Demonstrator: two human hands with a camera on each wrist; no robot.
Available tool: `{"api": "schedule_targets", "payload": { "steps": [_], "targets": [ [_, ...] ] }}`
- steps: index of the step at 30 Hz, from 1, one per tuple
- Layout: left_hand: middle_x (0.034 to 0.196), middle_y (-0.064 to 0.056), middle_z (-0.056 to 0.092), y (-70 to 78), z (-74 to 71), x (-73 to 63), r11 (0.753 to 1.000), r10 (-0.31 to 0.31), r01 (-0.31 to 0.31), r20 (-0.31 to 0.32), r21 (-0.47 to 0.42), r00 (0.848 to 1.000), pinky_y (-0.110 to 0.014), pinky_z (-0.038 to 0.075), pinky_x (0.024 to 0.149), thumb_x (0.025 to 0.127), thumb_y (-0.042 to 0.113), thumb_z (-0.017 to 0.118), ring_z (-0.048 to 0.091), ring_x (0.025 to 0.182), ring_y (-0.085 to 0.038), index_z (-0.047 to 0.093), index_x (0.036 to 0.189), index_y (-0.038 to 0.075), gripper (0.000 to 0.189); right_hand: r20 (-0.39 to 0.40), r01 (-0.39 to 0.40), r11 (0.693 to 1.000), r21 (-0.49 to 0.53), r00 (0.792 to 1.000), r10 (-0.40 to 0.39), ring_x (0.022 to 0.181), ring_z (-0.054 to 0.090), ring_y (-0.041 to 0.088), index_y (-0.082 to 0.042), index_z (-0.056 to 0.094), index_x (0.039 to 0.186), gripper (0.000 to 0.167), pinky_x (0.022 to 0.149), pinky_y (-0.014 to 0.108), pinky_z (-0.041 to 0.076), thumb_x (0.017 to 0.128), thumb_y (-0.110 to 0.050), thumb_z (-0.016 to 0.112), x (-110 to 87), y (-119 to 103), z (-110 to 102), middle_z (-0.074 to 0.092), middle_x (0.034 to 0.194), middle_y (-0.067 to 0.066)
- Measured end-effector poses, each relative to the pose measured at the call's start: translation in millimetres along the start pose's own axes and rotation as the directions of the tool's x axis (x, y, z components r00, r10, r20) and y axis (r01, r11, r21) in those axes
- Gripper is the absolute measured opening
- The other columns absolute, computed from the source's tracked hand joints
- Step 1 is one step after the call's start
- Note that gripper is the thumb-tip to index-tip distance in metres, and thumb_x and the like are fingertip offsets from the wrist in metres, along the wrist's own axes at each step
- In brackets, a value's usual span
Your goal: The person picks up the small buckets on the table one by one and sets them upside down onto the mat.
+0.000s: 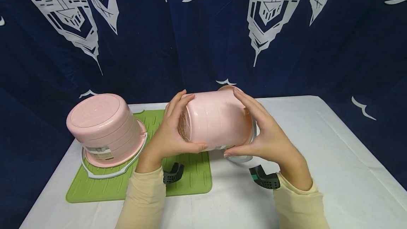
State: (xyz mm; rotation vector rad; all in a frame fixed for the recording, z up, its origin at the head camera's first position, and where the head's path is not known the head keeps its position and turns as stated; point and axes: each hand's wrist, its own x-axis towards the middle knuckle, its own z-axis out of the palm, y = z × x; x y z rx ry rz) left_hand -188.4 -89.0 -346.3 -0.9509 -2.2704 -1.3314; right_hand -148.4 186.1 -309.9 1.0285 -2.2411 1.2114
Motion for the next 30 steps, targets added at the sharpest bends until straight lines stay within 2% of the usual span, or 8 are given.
{"api": "schedule_targets", "payload": {
  "steps": [3, 10, 13, 18, 25, 30],
  "targets": [
    [0.162, 0.007, 0.018, -0.1, 1.3, 0.1, 1.0, -0.002, 0.002, 0.006, 0.012, 1.0, -0.06, 0.037, 0.104, 0.05, 0.036, 0.099, 0.014, 0.148, -0.017, 0.038, 0.153, 0.03, 0.12, 0.037, -0.005, 0.999, -0.039, 0.999, 0.006, 0.148, 0.024, 0.029, -0.011, 0.037, 0.156, 0.128, 0.117, 0.04, 0.026, 0.048, -0.023, 0.105, -0.1, 0, 3, 0.032, 0.161, 0.001],
    [0.162, 0.007, 0.019, 3.2, 3.4, 0.7, 0.999, -0.007, 0.006, 0.014, 0.036, 1.0, -0.059, 0.038, 0.103, 0.049, 0.038, 0.099, 0.015, 0.148, -0.017, 0.039, 0.152, 0.032, 0.119, 0.078, -0.03, 0.987, -0.158, 0.996, 0.043, 0.147, 0.023, 0.029, -0.005, 0.036, 0.154, 0.129, 0.113, 0.056, 0.027, 0.048, -0.026, 0.105, 0.8, 4, 9, 0.034, 0.159, 0.01],
    [0.162, 0.007, 0.019, 4.9, 3.7, 0.7, 0.999, -0.003, 0.002, 0.015, 0.042, 1.0, -0.059, 0.038, 0.103, 0.049, 0.039, 0.099, 0.015, 0.148, -0.017, 0.039, 0.152, 0.032, 0.119, 0.092, -0.017, 0.982, -0.186, 0.995, 0.035, 0.147, 0.022, 0.03, -0.003, 0.033, 0.155, 0.132, 0.114, 0.058, 0.025, 0.046, -0.026, 0.105, 2.3, 6, 13, 0.033, 0.159, 0.013],
    [0.162, 0.009, 0.02, 8.5, 3.9, 1.5, 0.997, 0.018, -0.019, 0.016, 0.069, 1.0, -0.056, 0.039, 0.103, 0.05, 0.042, 0.098, 0.015, 0.148, -0.016, 0.04, 0.151, 0.032, 0.118, 0.088, 0.017, 0.972, -0.235, 0.996, 0.004, 0.147, 0.023, 0.033, 0.004, 0.03, 0.153, 0.138, 0.116, 0.054, 0.022, 0.042, -0.025, 0.106, 3.9, 9, 18, 0.032, 0.158, 0.02],
    [0.162, 0.009, 0.019, 12.7, 3.6, 2.0, 0.996, 0.019, -0.021, 0.02, 0.087, 1.0, -0.056, 0.039, 0.103, 0.051, 0.044, 0.097, 0.014, 0.148, -0.015, 0.039, 0.151, 0.032, 0.116, 0.081, 0.031, 0.965, -0.259, 0.997, -0.01, 0.147, 0.024, 0.031, 0.006, 0.032, 0.152, 0.142, 0.117, 0.048, 0.023, 0.035, -0.028, 0.106, 7.2, 11, 22, 0.033, 0.157, 0.02],
    [0.162, 0.009, 0.019, 15.4, 3.5, 2.1, 0.995, 0.017, -0.02, 0.025, 0.102, 1.0, -0.056, 0.039, 0.103, 0.051, 0.045, 0.097, 0.013, 0.148, -0.015, 0.039, 0.152, 0.033, 0.117, 0.085, 0.005, 0.955, -0.297, 0.996, 0.021, 0.147, 0.024, 0.031, 0.005, 0.033, 0.151, 0.143, 0.118, 0.046, 0.022, 0.033, -0.029, 0.106, 7.3, 11, 24, 0.033, 0.157, 0.02]
  ]
}}
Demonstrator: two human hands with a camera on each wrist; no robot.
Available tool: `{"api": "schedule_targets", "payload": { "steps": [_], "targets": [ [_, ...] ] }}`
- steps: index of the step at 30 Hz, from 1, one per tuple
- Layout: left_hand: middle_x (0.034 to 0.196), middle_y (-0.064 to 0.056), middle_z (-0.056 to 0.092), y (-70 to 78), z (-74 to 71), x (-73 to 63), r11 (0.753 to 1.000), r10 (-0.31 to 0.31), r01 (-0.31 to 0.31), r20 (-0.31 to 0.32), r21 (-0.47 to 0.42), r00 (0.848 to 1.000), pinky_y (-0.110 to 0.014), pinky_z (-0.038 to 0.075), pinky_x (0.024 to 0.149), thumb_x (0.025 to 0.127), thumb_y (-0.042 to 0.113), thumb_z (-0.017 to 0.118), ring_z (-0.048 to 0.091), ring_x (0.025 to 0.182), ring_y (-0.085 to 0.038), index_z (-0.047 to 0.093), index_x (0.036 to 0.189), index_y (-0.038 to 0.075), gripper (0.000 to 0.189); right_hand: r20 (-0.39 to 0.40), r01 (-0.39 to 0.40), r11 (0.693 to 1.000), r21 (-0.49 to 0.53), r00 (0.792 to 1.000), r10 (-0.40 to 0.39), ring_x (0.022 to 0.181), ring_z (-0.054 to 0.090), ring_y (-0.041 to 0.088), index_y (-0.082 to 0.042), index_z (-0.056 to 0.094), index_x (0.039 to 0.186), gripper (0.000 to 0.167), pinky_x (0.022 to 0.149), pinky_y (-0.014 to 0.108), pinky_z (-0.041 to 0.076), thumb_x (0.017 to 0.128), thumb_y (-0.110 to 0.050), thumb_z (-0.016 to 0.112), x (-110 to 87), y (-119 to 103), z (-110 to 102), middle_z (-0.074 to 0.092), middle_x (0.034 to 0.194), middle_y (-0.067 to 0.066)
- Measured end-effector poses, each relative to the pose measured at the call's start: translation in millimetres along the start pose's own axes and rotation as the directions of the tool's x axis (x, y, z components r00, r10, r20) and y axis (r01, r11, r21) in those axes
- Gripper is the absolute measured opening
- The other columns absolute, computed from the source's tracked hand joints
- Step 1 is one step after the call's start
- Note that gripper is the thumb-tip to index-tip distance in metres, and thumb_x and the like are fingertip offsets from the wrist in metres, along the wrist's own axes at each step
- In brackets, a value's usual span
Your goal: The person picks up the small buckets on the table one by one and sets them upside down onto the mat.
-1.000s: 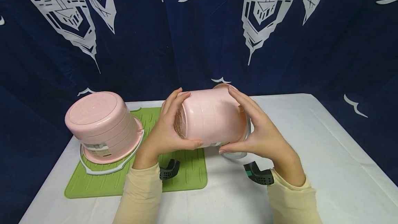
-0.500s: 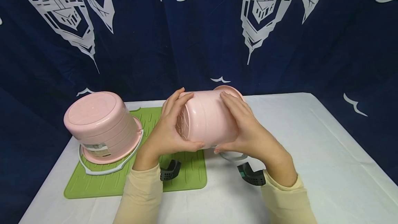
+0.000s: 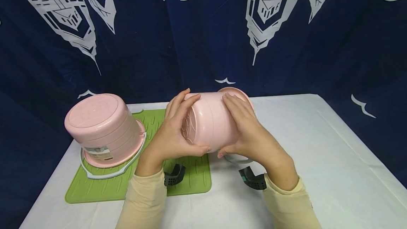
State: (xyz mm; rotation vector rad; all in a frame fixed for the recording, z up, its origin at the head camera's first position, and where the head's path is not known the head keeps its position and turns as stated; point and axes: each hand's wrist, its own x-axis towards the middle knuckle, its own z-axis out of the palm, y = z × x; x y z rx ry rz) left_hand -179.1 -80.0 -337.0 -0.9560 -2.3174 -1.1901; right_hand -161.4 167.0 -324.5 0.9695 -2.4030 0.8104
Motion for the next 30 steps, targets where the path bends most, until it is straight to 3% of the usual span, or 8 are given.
{"api": "schedule_targets", "payload": {
  "steps": [7, 17, 22, 30],
  "targets": [
    [0.161, 0.008, 0.02, 1.9, -1.1, 0.0, 1.0, 0.009, -0.009, -0.003, 0.018, 1.0, -0.056, 0.039, 0.104, 0.051, 0.047, 0.097, 0.014, 0.148, -0.017, 0.04, 0.152, 0.032, 0.117, 0.044, -0.057, 0.997, -0.047, 0.997, 0.059, 0.149, 0.02, 0.029, 0.001, 0.03, 0.155, 0.144, 0.118, 0.05, 0.022, 0.037, -0.03, 0.106, 0.2, -1, 3, 0.028, 0.16, 0.018],
    [0.162, 0.007, 0.019, 3.5, -1.5, 0.8, 0.999, 0.01, -0.01, 0.006, 0.04, 1.0, -0.058, 0.037, 0.104, 0.052, 0.048, 0.096, 0.013, 0.148, -0.019, 0.039, 0.152, 0.032, 0.116, 0.059, -0.043, 0.994, -0.105, 0.997, 0.05, 0.151, 0.015, 0.027, 0.0, 0.022, 0.158, 0.153, 0.12, 0.047, 0.017, 0.035, -0.036, 0.106, 0.2, 0, 7, 0.022, 0.164, 0.016],
    [0.162, 0.006, 0.019, 4.4, -1.4, 1.1, 0.999, 0.007, -0.007, 0.01, 0.05, 1.0, -0.058, 0.038, 0.104, 0.053, 0.048, 0.096, 0.013, 0.148, -0.02, 0.038, 0.152, 0.032, 0.116, 0.054, -0.048, 0.99, -0.132, 0.997, 0.055, 0.151, 0.014, 0.028, 0.0, 0.02, 0.159, 0.158, 0.119, 0.051, 0.018, 0.032, -0.041, 0.105, 0.0, 2, 10, 0.021, 0.164, 0.017],
    [0.163, 0.006, 0.017, 3.7, -1.2, -0.7, 0.999, 0.001, -0.002, 0.009, 0.041, 1.0, -0.059, 0.036, 0.105, 0.052, 0.047, 0.097, 0.012, 0.149, -0.021, 0.038, 0.154, 0.031, 0.119, 0.016, -0.043, 0.992, -0.121, 0.999, 0.045, 0.149, 0.021, 0.03, -0.002, 0.028, 0.156, 0.15, 0.119, 0.051, 0.016, 0.032, -0.037, 0.105, 2.4, 5, 14, 0.03, 0.16, 0.015]
  ]
}}
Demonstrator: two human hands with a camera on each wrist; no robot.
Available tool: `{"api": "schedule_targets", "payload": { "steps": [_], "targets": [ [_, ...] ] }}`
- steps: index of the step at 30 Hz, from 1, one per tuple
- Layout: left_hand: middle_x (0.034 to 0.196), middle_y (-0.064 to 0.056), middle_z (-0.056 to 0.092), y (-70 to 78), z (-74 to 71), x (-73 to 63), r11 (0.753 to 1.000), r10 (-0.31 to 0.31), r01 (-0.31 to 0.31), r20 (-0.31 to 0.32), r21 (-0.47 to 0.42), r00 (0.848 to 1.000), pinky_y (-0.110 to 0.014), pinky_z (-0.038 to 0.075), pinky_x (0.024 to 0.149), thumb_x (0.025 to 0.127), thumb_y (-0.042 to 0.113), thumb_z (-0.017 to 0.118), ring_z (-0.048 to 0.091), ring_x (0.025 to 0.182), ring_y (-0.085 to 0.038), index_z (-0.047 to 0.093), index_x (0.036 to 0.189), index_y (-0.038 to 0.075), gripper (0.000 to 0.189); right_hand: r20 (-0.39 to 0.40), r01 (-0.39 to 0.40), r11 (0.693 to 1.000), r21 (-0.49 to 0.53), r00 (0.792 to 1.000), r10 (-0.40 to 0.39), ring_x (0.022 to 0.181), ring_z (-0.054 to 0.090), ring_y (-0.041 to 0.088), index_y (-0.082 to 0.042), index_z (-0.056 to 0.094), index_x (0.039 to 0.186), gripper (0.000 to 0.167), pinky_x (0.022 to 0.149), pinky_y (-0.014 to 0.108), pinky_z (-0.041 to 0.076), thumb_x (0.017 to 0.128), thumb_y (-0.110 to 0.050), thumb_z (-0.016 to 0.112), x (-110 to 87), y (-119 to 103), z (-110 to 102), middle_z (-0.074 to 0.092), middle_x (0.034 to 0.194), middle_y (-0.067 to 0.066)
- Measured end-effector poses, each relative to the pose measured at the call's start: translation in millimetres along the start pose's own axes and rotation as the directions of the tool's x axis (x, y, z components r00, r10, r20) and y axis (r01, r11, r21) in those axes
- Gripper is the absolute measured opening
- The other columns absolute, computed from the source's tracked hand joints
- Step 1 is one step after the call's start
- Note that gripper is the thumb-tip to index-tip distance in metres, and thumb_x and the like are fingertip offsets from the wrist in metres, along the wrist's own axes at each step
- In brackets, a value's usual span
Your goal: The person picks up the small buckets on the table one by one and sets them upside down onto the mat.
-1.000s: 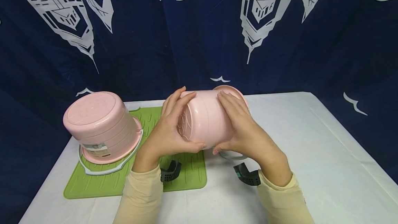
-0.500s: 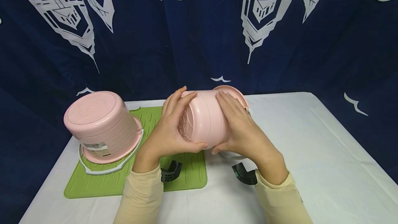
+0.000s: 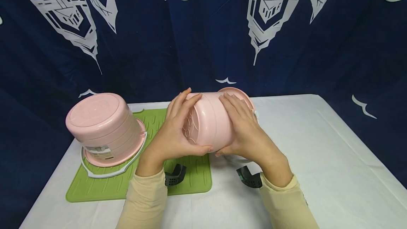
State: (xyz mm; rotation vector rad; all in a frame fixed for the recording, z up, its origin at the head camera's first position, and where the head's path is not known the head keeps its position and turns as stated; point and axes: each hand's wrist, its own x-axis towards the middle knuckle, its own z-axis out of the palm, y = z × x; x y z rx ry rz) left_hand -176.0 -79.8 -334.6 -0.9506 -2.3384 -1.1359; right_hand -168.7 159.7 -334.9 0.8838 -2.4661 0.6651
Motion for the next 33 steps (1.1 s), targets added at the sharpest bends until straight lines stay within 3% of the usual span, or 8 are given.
{"api": "schedule_targets", "payload": {
  "steps": [11, 19, 23, 27, 30, 33],
  "targets": [
    [0.167, 0.006, 0.008, -0.1, -2.2, 0.0, 0.998, -0.011, 0.011, 0.005, -0.068, 1.0, -0.064, 0.025, 0.111, 0.051, 0.04, 0.101, 0.002, 0.152, -0.019, 0.028, 0.16, 0.03, 0.132, -0.034, 0.017, 0.999, 0.046, 0.999, -0.015, 0.148, 0.023, 0.03, -0.002, 0.029, 0.156, 0.147, 0.117, 0.054, 0.022, 0.035, -0.035, 0.106, -0.4, 2, -2, 0.032, 0.159, 0.014],
    [0.165, 0.014, 0.006, -10.2, -6.6, -4.4, 0.978, -0.118, 0.12, 0.019, -0.17, 0.993, -0.058, 0.024, 0.114, 0.044, 0.034, 0.105, 0.004, 0.151, -0.009, 0.013, 0.161, 0.041, 0.149, -0.119, 0.039, 0.989, 0.141, 0.993, -0.022, 0.148, 0.021, 0.032, -0.002, 0.031, 0.155, 0.145, 0.118, 0.052, 0.016, 0.035, -0.034, 0.106, -3.5, 9, -5, 0.036, 0.158, 0.011],
    [0.165, 0.012, 0.011, -16.6, -7.9, -5.9, 0.952, -0.121, 0.135, 0.066, -0.276, 0.99, -0.051, 0.021, 0.117, 0.044, 0.023, 0.106, 0.014, 0.149, -0.011, 0.004, 0.161, 0.037, 0.155, -0.173, 0.062, 0.981, 0.186, 0.985, -0.03, 0.147, 0.022, 0.032, -0.004, 0.034, 0.154, 0.144, 0.118, 0.05, 0.015, 0.033, -0.034, 0.106, -2.6, 12, -8, 0.037, 0.157, 0.008],
    [0.165, 0.006, 0.014, -20.0, -7.9, -5.9, 0.908, -0.123, 0.143, 0.076, -0.394, 0.989, -0.047, 0.021, 0.118, 0.049, 0.013, 0.104, 0.024, 0.147, -0.015, 0.0, 0.162, 0.032, 0.155, -0.169, -0.004, 0.965, 0.263, 0.984, 0.05, 0.148, 0.019, 0.03, -0.013, 0.035, 0.156, 0.143, 0.117, 0.051, 0.017, 0.033, -0.03, 0.107, -2.5, 6, -16, 0.035, 0.157, 0.001],
    [0.164, 0.003, 0.018, -21.9, -8.0, -6.7, 0.878, -0.139, 0.154, 0.067, -0.454, 0.988, -0.048, 0.023, 0.117, 0.052, 0.02, 0.104, 0.028, 0.146, -0.016, 0.0, 0.162, 0.03, 0.151, -0.138, -0.075, 0.94, 0.333, 0.982, 0.128, 0.148, 0.017, 0.029, -0.017, 0.035, 0.156, 0.14, 0.115, 0.056, 0.019, 0.036, -0.021, 0.107, -2.4, -6, -24, 0.034, 0.157, 0.0],
    [0.162, 0.002, 0.025, -23.9, -6.9, -6.7, 0.852, -0.129, 0.142, 0.062, -0.503, 0.99, -0.049, 0.022, 0.117, 0.054, 0.037, 0.102, 0.031, 0.145, -0.018, 0.0, 0.162, 0.028, 0.149, -0.109, -0.131, 0.913, 0.385, 0.977, 0.186, 0.148, 0.015, 0.03, -0.013, 0.034, 0.156, 0.138, 0.113, 0.06, 0.021, 0.038, -0.011, 0.106, -2.6, -19, -32, 0.033, 0.158, 0.006]
  ]
}}
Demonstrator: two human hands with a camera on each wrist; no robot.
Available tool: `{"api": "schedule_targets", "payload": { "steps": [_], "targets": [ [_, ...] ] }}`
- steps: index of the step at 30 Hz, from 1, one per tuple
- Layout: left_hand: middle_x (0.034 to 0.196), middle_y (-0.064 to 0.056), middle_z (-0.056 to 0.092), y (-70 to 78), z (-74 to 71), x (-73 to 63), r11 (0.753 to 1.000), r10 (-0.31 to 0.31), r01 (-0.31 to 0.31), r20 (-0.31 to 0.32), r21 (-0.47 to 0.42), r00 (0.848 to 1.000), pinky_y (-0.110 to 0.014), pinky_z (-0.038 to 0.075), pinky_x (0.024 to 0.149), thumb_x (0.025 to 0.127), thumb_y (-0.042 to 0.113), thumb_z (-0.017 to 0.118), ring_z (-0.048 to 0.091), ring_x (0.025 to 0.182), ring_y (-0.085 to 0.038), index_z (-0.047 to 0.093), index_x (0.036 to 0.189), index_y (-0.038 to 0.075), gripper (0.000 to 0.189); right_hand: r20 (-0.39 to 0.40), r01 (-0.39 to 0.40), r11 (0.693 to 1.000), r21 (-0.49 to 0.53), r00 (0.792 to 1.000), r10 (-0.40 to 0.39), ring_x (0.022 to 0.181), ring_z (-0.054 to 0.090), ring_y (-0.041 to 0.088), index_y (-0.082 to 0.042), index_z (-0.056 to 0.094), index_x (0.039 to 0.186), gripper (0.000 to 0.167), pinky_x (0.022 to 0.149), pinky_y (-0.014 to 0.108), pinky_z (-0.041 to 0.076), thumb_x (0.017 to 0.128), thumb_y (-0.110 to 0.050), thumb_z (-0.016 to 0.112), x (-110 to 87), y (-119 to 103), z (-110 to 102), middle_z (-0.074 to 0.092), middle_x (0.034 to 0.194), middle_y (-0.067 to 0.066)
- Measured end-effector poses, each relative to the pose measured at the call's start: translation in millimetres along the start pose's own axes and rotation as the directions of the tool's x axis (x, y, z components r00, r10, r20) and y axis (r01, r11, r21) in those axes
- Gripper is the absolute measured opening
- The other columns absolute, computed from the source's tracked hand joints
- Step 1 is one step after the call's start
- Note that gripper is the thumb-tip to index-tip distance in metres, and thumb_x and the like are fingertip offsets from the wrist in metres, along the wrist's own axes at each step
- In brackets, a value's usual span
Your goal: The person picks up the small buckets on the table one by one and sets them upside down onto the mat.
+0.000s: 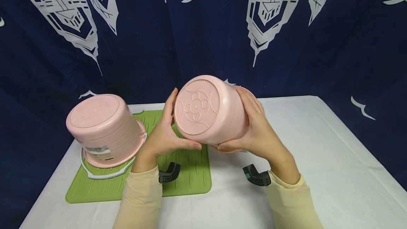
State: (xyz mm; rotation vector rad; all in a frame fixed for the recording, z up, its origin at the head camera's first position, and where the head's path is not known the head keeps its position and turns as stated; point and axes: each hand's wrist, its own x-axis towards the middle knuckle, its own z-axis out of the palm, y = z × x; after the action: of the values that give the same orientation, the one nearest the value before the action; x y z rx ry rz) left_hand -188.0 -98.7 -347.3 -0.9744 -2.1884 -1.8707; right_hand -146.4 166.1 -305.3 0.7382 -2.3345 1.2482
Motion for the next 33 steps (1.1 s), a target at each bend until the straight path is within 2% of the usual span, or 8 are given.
{"api": "schedule_targets", "payload": {
  "steps": [3, 6, 10, 14, 20, 28, 30, 33],
  "targets": [
    [0.162, 0.001, 0.027, -1.8, 0.9, 1.3, 0.998, 0.025, -0.026, -0.007, -0.053, 1.0, -0.05, 0.023, 0.116, 0.053, 0.049, 0.099, 0.033, 0.143, -0.02, 0.002, 0.162, 0.028, 0.148, 0.007, -0.038, 0.999, 0.021, 0.999, 0.038, 0.149, 0.014, 0.029, -0.007, 0.033, 0.156, 0.136, 0.113, 0.061, 0.021, 0.041, -0.007, 0.105, -0.7, -9, -1, 0.031, 0.159, 0.012],
    [0.162, -0.001, 0.026, -2.9, 2.8, 2.9, 0.994, 0.054, -0.056, -0.026, -0.094, 0.998, -0.048, 0.024, 0.117, 0.052, 0.051, 0.099, 0.032, 0.143, -0.021, 0.006, 0.163, 0.027, 0.147, 0.0, -0.052, 0.998, 0.023, 0.999, 0.052, 0.149, 0.014, 0.029, -0.004, 0.031, 0.157, 0.137, 0.114, 0.06, 0.019, 0.041, -0.007, 0.105, -1.8, -7, 0, 0.031, 0.16, 0.014],
    [0.162, -0.005, 0.024, -3.3, 5.4, 5.0, 0.98, 0.115, -0.122, -0.054, -0.159, 0.992, -0.039, 0.026, 0.117, 0.052, 0.05, 0.099, 0.03, 0.144, -0.025, 0.007, 0.162, 0.021, 0.147, -0.013, -0.045, 0.999, 0.022, 0.999, 0.046, 0.148, 0.016, 0.023, -0.015, 0.028, 0.16, 0.143, 0.114, 0.058, 0.022, 0.04, -0.018, 0.106, -2.9, 12, 4, 0.029, 0.162, 0.002],
    [0.162, -0.01, 0.024, 0.7, 7.6, 6.1, 0.963, 0.164, -0.179, -0.085, -0.204, 0.983, -0.035, 0.034, 0.113, 0.053, 0.046, 0.099, 0.032, 0.142, -0.029, 0.007, 0.162, 0.016, 0.146, -0.024, -0.025, 0.999, 0.029, 0.999, 0.026, 0.145, 0.018, 0.017, -0.028, 0.024, 0.161, 0.146, 0.112, 0.055, 0.025, 0.04, -0.029, 0.106, -3.4, 25, 9, 0.026, 0.162, -0.01],
    [0.162, -0.01, 0.024, 9.9, 7.6, 6.1, 0.957, 0.207, -0.23, -0.14, -0.177, 0.968, -0.035, 0.037, 0.111, 0.054, 0.047, 0.099, 0.034, 0.142, -0.03, 0.011, 0.162, 0.014, 0.143, -0.01, -0.013, 0.999, 0.047, 1.0, 0.014, 0.145, 0.018, 0.016, -0.033, 0.018, 0.162, 0.148, 0.112, 0.054, 0.026, 0.042, -0.03, 0.106, -2.9, 24, 13, 0.021, 0.163, -0.014],
    [0.161, -0.01, 0.026, 19.3, 6.2, 4.7, 0.957, 0.236, -0.259, -0.167, -0.133, 0.957, -0.034, 0.038, 0.11, 0.054, 0.047, 0.099, 0.036, 0.14, -0.031, 0.014, 0.161, 0.012, 0.142, 0.013, 0.008, 0.997, 0.072, 1.0, -0.009, 0.146, 0.018, 0.017, -0.028, 0.011, 0.163, 0.153, 0.114, 0.051, 0.025, 0.043, -0.024, 0.106, -2.9, 22, 14, 0.017, 0.165, -0.005],
    [0.161, -0.011, 0.026, 22.0, 5.2, 4.0, 0.956, 0.247, -0.269, -0.175, -0.118, 0.953, -0.033, 0.038, 0.11, 0.054, 0.046, 0.1, 0.036, 0.14, -0.032, 0.015, 0.161, 0.012, 0.141, 0.012, 0.027, 0.995, 0.094, 1.0, -0.028, 0.144, 0.025, 0.019, -0.026, 0.01, 0.163, 0.153, 0.113, 0.05, 0.029, 0.044, -0.02, 0.106, -3.4, 22, 13, 0.017, 0.165, -0.003],
    [0.162, -0.011, 0.026, 26.4, 3.3, 2.2, 0.955, 0.261, -0.281, -0.185, -0.093, 0.947, -0.035, 0.037, 0.111, 0.054, 0.045, 0.1, 0.035, 0.141, -0.032, 0.015, 0.161, 0.012, 0.141, -0.003, 0.076, 0.992, 0.104, 0.997, -0.076, 0.146, 0.026, 0.022, -0.02, 0.011, 0.163, 0.151, 0.113, 0.049, 0.03, 0.045, -0.02, 0.105, -3.9, 20, 10, 0.016, 0.166, 0.001]
  ]
}}
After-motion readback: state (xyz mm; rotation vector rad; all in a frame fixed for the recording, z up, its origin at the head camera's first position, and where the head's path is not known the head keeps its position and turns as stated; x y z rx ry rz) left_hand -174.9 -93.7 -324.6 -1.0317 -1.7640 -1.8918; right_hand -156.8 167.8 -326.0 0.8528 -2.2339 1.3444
